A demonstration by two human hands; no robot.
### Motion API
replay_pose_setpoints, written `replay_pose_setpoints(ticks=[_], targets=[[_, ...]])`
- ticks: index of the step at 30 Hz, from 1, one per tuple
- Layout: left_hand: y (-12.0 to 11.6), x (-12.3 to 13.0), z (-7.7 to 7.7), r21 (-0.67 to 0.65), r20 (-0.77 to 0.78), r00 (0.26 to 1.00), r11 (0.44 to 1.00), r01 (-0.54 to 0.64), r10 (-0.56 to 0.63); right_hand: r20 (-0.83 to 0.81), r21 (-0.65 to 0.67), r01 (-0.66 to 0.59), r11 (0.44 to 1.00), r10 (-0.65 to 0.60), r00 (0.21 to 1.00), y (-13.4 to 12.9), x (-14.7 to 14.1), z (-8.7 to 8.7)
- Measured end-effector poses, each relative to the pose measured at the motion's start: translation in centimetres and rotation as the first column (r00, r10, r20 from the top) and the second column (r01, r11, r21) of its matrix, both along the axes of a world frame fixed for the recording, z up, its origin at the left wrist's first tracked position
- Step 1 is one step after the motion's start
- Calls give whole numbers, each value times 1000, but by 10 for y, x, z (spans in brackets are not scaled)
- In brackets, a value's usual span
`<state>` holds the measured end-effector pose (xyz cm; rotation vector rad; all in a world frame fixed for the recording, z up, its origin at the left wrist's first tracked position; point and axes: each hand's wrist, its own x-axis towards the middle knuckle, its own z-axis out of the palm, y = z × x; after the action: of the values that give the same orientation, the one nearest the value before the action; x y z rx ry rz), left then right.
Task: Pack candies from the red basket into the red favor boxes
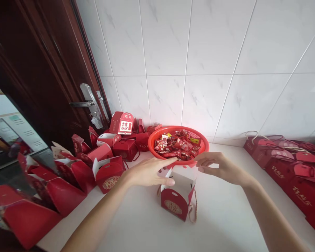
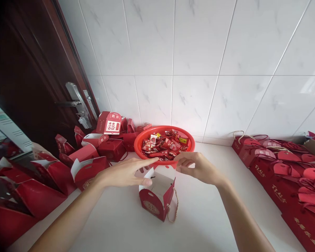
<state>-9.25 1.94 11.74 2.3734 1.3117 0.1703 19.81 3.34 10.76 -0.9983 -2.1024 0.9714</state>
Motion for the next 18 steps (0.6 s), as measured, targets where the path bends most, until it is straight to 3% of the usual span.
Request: replay_pose_setpoints(ticks=[3, 7, 9, 12, 18], targets=[[21, -5, -2, 38, 146, 984, 994, -106, 99, -219, -47, 87, 995, -95, 971, 20, -5, -5], [74, -4, -7, 101, 325, 938, 982, -158, 118, -510, -204, 252, 946, -322, 798, 61, -18, -14], [102, 1, -11, 117, 268, 952, 976, -183, 147, -618, -317, 330, 889, -458, 639, 81, -26, -18], [135, 14, -20, 148, 79, 995, 986, -74, 63, -687, -359, 380, 852, -517, 511, 103, -36, -24], [165, 65, -39, 174, -72, 992, 978, 118, -107, -722, -375, 408, 832, -538, 435, 119, -47, -37]])
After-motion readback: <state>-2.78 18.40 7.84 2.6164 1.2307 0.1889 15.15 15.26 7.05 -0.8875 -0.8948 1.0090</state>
